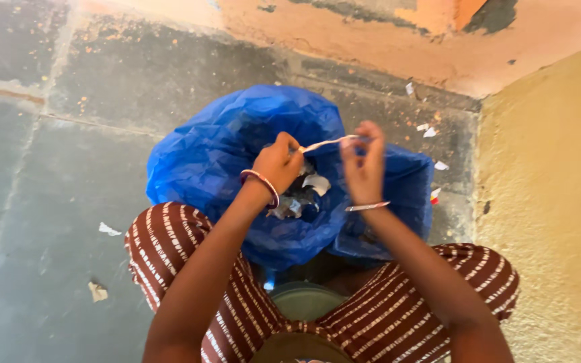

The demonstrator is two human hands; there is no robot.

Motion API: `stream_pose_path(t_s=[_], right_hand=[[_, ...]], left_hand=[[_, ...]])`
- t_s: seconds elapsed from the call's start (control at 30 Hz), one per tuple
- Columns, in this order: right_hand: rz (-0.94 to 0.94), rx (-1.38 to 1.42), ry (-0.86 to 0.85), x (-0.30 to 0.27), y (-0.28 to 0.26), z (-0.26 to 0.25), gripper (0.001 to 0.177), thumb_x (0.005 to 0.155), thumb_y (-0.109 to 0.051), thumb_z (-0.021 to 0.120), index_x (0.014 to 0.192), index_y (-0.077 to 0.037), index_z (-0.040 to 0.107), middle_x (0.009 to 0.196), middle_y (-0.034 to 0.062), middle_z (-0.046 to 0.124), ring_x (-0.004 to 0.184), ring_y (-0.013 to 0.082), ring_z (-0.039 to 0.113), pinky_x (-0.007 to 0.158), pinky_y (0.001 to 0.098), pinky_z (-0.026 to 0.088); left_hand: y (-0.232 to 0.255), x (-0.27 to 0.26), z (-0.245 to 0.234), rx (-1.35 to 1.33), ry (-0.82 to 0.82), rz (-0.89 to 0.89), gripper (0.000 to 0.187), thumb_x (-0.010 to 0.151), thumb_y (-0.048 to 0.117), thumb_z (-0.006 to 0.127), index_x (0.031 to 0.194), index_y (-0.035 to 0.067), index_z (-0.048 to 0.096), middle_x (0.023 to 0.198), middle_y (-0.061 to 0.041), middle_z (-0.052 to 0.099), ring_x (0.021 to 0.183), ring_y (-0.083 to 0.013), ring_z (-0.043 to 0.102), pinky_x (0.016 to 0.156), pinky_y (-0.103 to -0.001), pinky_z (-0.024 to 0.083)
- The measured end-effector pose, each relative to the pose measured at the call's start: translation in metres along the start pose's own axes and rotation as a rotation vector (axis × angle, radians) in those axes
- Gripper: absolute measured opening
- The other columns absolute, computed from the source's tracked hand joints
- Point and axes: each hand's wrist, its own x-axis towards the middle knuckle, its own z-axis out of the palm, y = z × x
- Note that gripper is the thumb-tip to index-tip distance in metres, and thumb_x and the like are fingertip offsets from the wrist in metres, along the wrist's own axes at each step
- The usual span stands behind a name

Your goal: The person sits on the floor and sorts through a blue plastic bag, separating small pieces of paper and plastic into a smaller blue bin. The person handles items one at a time and places them into the bin, then ties the bag closed.

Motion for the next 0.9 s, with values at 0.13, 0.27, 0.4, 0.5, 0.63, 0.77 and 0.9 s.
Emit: stream_pose_path(t_s=[0.13,0.27,0.4,0.5,0.63,0.77,0.9], right_hand=[[0.18,0.453,-0.426,-0.034,-0.011,0.021,0.051,0.106,-0.034,0.052,0.149,-0.012,0.036,0.134,0.006,0.056,0.123,0.0135,0.059,0.107,0.0336,0.048],[0.452,0.84,-0.478,-0.043,0.0,0.031,0.045,0.113,-0.029,0.051,0.15,-0.004,0.046,0.13,0.0101,0.059,0.116,0.0186,0.059,0.104,0.0396,0.049],[0.575,0.835,-0.466,-0.041,-0.006,0.028,0.041,0.107,-0.026,0.051,0.143,-0.007,0.047,0.13,0.0061,0.061,0.116,0.0173,0.063,0.1,0.038,0.052],[0.576,0.81,-0.444,-0.046,-0.01,0.029,0.039,0.103,-0.023,0.052,0.139,-0.007,0.051,0.125,0.0058,0.064,0.111,0.0156,0.065,0.093,0.0346,0.055],[0.606,0.709,-0.362,-0.05,0.009,0.029,0.031,0.105,-0.018,0.057,0.132,-0.001,0.06,0.112,0.0072,0.068,0.096,0.0145,0.066,0.081,0.0286,0.053],[0.618,0.634,-0.307,-0.053,0.027,0.027,0.025,0.101,-0.011,0.06,0.122,0.001,0.062,0.107,0.006,0.072,0.094,0.0129,0.069,0.081,0.0266,0.056],[0.559,0.587,-0.338,-0.051,0.032,0.02,0.024,0.099,-0.008,0.06,0.122,0.0,0.063,0.105,0.0058,0.071,0.09,0.0113,0.067,0.077,0.0246,0.054]], left_hand=[[0.016,-0.002,0.015,-0.273,0.095,0.019,0.016,0.1,0.021,0.06,0.104,0.005,0.061,0.079,-0.013,0.072,0.072,-0.023,0.074,0.063,-0.036,0.055],[0.028,-0.005,0.029,-0.605,0.134,-0.028,0.016,0.106,0.017,0.059,0.099,0.003,0.062,0.072,-0.004,0.06,0.066,-0.0093,0.054,0.056,-0.029,0.044],[0.029,-0.003,0.037,-0.752,0.266,-0.004,0.019,0.107,0.018,0.054,0.094,0.004,0.059,0.072,0.002,0.059,0.065,-0.0041,0.053,0.057,-0.023,0.045],[0.027,0.0,0.047,-0.813,0.378,-0.024,0.021,0.107,0.019,0.053,0.091,0.004,0.055,0.073,0.001,0.058,0.064,-0.0055,0.052,0.056,-0.025,0.045],[0.03,-0.008,0.062,-0.771,0.426,-0.011,0.023,0.109,0.022,0.049,0.093,0.005,0.052,0.074,-0.001,0.057,0.065,-0.0081,0.053,0.058,-0.028,0.046],[0.037,-0.016,0.071,-0.545,0.437,0.061,0.026,0.11,0.025,0.048,0.094,0.005,0.053,0.071,-0.006,0.058,0.063,-0.0152,0.058,0.06,-0.034,0.048],[0.04,-0.014,0.074,-0.502,0.448,0.042,0.028,0.109,0.027,0.048,0.093,0.005,0.053,0.07,-0.008,0.058,0.062,-0.0184,0.059,0.058,-0.036,0.048]])
